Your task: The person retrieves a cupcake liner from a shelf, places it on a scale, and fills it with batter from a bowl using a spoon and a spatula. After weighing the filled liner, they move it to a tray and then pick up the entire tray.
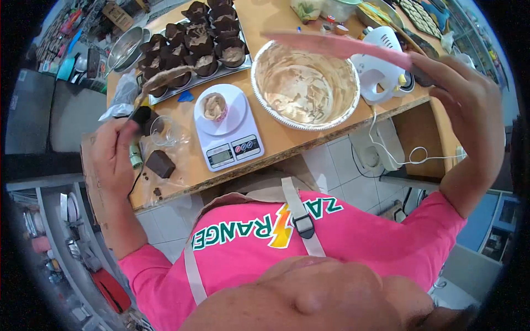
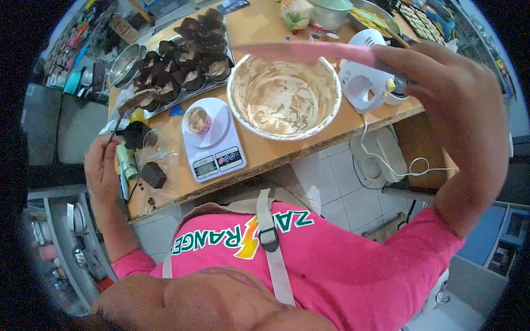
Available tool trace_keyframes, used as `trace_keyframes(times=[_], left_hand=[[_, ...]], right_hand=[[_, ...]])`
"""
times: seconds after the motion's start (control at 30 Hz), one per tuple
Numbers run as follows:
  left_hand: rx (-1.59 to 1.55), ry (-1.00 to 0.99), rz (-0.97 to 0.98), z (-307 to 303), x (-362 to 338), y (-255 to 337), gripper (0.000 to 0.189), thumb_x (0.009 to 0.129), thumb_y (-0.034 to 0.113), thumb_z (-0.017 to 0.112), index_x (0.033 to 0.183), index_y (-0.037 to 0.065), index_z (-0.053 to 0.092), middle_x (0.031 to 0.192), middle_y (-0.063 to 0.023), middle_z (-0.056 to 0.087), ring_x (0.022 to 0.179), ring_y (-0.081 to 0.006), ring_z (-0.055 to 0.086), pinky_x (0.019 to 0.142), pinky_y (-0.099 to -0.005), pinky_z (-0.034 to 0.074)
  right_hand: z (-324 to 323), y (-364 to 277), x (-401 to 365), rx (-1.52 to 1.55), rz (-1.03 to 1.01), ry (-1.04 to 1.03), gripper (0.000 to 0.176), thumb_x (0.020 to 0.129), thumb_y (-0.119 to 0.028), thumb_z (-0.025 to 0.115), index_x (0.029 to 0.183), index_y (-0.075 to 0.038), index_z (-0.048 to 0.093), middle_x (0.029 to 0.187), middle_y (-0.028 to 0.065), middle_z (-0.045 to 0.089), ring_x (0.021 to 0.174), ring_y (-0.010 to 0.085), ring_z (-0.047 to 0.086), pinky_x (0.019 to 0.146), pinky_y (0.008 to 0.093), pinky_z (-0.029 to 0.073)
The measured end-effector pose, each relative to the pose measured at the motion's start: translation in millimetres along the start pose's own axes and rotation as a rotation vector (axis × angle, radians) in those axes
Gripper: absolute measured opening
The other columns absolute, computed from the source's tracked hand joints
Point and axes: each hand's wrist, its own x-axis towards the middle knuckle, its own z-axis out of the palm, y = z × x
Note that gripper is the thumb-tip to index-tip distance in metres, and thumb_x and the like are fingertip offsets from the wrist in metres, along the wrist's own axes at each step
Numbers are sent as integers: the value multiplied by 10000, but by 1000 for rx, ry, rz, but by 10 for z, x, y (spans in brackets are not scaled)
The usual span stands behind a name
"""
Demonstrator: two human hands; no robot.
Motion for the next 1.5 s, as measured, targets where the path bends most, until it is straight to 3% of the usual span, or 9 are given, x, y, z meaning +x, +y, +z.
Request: trace_keyframes(times=[0.13,0.3,0.4,0.53,0.7,1.0,1.07,1.2,1.5], left_hand=[[-511,-57,-378,693,-46,-1,152,972,155,512,890,41,571,744,29,483,651,-69,432,588,-231,354],[-1133,-149,-553,1375,-32,319,138,955,177,556,918,75,472,720,60,394,634,-27,353,548,-181,272],[-906,-302,-429,1584,-35,436,218,904,91,617,917,87,399,776,42,412,660,-30,359,547,-182,299],[-1060,-300,-447,1787,-15,516,315,852,10,654,914,88,355,886,2,429,770,-40,437,594,-189,394],[-1047,-250,-434,1812,116,647,328,839,-28,646,979,53,361,1091,-65,391,1106,-133,494,777,-232,509],[-1192,-253,-477,1929,156,607,392,820,-67,638,1037,47,332,1167,-83,374,1124,-189,503,773,-243,541],[-1173,-251,-477,1899,181,627,412,813,-57,650,1042,53,325,1177,-81,368,1121,-185,495,770,-242,540],[-1123,-260,-449,1905,224,611,478,791,-29,685,1057,71,301,1201,-78,349,1109,-173,470,739,-238,534],[-1165,-225,-467,1942,253,633,483,791,-30,685,1038,78,284,1191,-77,354,1025,-135,503,723,-240,504]], right_hand=[[264,-49,218,-124,-92,-180,402,754,-7,656,1123,-163,640,889,69,661,782,276,648,655,365,500],[446,-49,331,-159,41,-343,341,771,-38,651,1098,-130,618,873,98,651,849,281,631,714,410,478],[557,87,417,-152,57,-351,285,792,-62,638,1072,-112,627,880,113,651,865,299,625,735,429,475],[692,95,497,-143,69,-421,255,798,-107,640,1053,-107,645,884,126,651,879,311,620,765,425,479],[763,172,569,-93,86,-475,286,792,-134,651,1077,-124,653,880,121,654,888,303,623,778,426,483],[644,189,487,-79,-172,-286,294,725,-95,663,1015,-140,680,861,51,634,805,256,618,715,382,479],[703,183,313,-149,-183,53,301,684,-103,626,966,-196,677,798,8,592,774,219,618,646,370,474],[991,224,4,-222,-82,243,388,667,-85,623,1023,-227,685,851,-37,602,725,153,587,618,306,459],[1146,291,19,-246,-82,311,420,666,-90,638,1055,-244,683,890,-46,615,743,134,593,617,293,459]])
